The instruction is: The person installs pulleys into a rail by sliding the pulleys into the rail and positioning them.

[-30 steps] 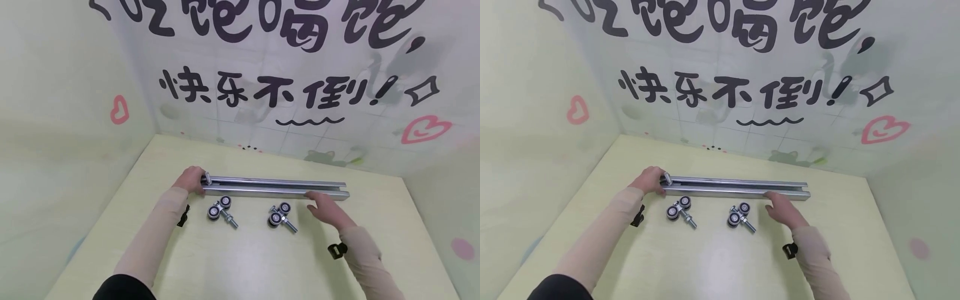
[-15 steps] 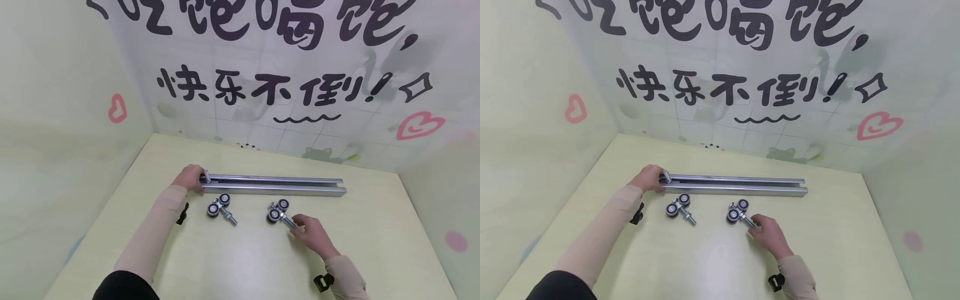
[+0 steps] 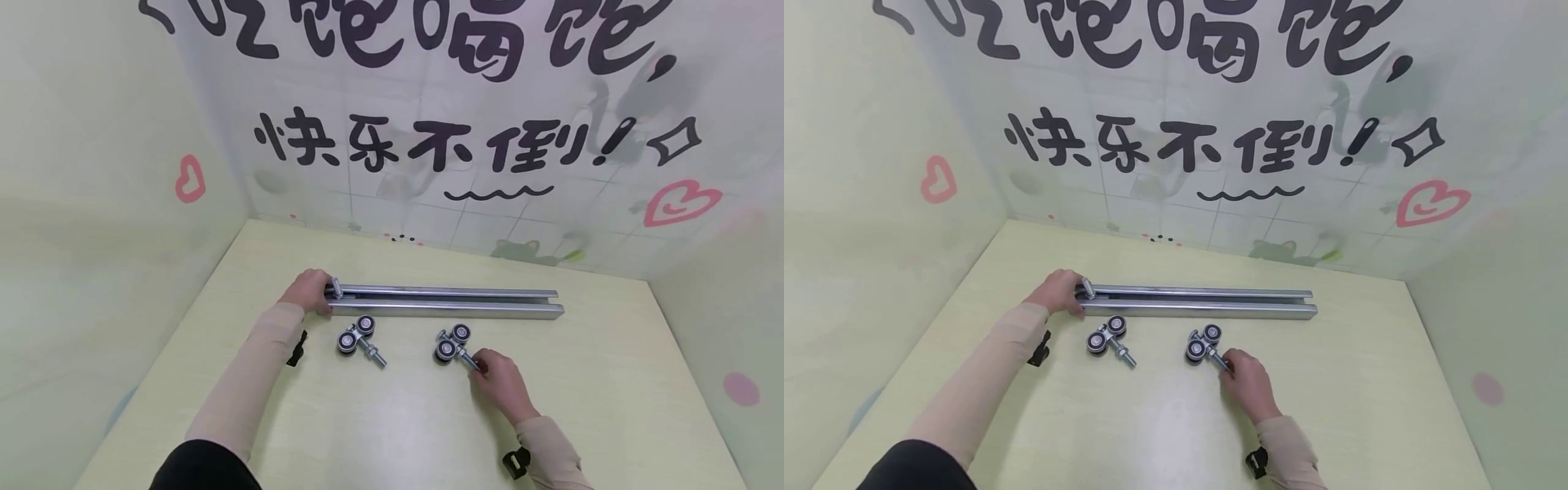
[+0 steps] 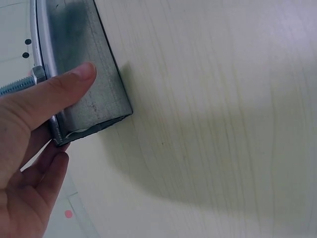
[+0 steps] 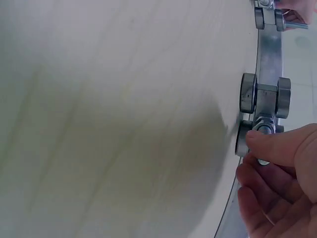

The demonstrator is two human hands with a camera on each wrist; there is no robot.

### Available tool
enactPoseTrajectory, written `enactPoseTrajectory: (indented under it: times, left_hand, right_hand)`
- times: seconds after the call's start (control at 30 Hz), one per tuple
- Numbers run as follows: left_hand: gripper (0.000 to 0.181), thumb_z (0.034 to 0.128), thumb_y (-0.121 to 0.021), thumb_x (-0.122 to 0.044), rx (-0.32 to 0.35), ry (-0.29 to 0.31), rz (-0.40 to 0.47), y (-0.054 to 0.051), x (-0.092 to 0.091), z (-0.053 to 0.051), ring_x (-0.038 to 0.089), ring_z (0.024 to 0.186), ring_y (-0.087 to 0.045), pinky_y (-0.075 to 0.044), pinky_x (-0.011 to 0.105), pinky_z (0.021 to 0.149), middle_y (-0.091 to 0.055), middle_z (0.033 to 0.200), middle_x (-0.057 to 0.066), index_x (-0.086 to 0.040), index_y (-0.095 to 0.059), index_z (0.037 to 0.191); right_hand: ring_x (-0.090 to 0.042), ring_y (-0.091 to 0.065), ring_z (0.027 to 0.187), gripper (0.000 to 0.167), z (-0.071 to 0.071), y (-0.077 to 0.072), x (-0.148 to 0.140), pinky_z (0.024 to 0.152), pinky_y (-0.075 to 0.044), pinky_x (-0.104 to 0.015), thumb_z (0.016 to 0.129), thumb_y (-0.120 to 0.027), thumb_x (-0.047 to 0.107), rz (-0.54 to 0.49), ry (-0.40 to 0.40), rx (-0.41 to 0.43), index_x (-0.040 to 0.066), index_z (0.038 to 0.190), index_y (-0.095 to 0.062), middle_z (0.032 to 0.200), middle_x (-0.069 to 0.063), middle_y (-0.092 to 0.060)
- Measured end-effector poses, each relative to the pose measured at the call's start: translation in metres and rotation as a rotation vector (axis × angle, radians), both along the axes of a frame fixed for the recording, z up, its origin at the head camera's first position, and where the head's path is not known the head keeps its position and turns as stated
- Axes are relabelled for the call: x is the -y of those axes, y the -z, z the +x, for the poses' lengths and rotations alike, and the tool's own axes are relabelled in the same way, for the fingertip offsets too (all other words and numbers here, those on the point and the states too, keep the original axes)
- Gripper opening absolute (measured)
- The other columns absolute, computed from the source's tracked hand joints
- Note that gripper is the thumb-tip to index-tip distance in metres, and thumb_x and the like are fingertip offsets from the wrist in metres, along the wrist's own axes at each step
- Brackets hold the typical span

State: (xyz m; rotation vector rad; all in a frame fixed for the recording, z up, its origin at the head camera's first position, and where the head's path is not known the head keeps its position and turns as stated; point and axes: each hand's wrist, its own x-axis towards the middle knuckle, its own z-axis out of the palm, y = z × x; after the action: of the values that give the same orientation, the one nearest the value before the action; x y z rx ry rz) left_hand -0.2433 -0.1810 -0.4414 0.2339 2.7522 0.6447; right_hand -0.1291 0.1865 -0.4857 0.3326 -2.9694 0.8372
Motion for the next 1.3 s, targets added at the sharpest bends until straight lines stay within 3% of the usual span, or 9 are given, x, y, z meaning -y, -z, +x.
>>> enactPoseTrajectory:
  times: [0.2,0.47,0.57,0.77,1.0,1.2,1.3]
  left_hand:
    - [0.052,0.0544,-0.081,-0.002,0.009,-0.001,0.005,-0.001,0.000,0.000,0.024,0.085,-0.055,-0.047,0.038,0.083,-0.064,0.095,0.012,0.000,-0.065,0.103]
    - [0.056,0.0546,-0.081,-0.002,0.001,-0.004,0.012,0.002,0.001,-0.003,0.024,0.087,-0.055,-0.046,0.038,0.084,-0.064,0.100,0.013,0.000,-0.063,0.108]
    - [0.057,0.0547,-0.081,-0.002,-0.003,-0.001,0.013,0.004,0.001,-0.004,0.024,0.087,-0.056,-0.047,0.038,0.084,-0.064,0.100,0.013,0.000,-0.063,0.108]
    - [0.056,0.0556,-0.081,-0.002,0.014,-0.017,0.015,0.003,0.001,-0.002,0.025,0.088,-0.054,-0.046,0.039,0.085,-0.063,0.100,0.013,0.001,-0.063,0.109]
    - [0.059,0.0561,-0.081,-0.003,0.020,-0.020,0.023,0.003,0.001,-0.001,0.026,0.091,-0.054,-0.046,0.040,0.086,-0.063,0.103,0.014,0.001,-0.061,0.112]
    - [0.059,0.0566,-0.081,-0.003,0.019,-0.013,0.021,0.004,0.002,-0.002,0.026,0.092,-0.053,-0.045,0.040,0.086,-0.062,0.103,0.014,0.001,-0.061,0.112]
    - [0.058,0.0565,-0.081,-0.003,0.022,-0.010,0.019,0.004,0.002,-0.003,0.026,0.091,-0.053,-0.046,0.040,0.085,-0.062,0.102,0.014,0.001,-0.061,0.111]
  right_hand:
    - [-0.012,-0.053,0.062,0.015,0.004,-0.002,0.004,0.057,-0.047,-0.028,0.068,-0.070,-0.003,0.025,-0.024,-0.111,0.004,0.079,-0.063,0.070,-0.002,-0.060]
    - [-0.009,-0.045,0.056,0.017,0.004,-0.012,0.012,0.049,-0.043,-0.022,0.065,-0.073,-0.006,0.073,-0.125,-0.455,0.001,0.078,-0.065,0.066,0.001,-0.050]
    - [-0.011,-0.043,0.057,0.014,0.000,-0.019,0.016,0.049,-0.042,-0.024,0.066,-0.072,-0.007,0.079,-0.148,-0.517,-0.001,0.077,-0.065,0.066,0.000,-0.048]
    - [-0.015,-0.047,0.058,0.011,-0.009,-0.033,0.026,0.052,-0.044,-0.028,0.070,-0.068,-0.007,0.106,-0.184,-0.520,-0.002,0.078,-0.065,0.068,-0.003,-0.050]
    - [-0.016,-0.050,0.058,0.010,-0.013,-0.037,0.032,0.051,-0.045,-0.027,0.070,-0.070,-0.004,0.135,-0.181,-0.481,-0.001,0.078,-0.064,0.068,-0.004,-0.053]
    - [-0.021,-0.060,0.073,0.023,-0.011,-0.034,0.031,0.061,-0.052,-0.030,0.074,-0.064,-0.008,0.082,-0.163,-0.349,-0.004,0.097,-0.064,0.082,-0.010,-0.063]
    - [-0.024,-0.062,0.083,0.028,-0.011,-0.031,0.032,0.070,-0.053,-0.032,0.076,-0.060,-0.011,0.035,-0.179,-0.326,-0.005,0.103,-0.061,0.090,-0.013,-0.064]
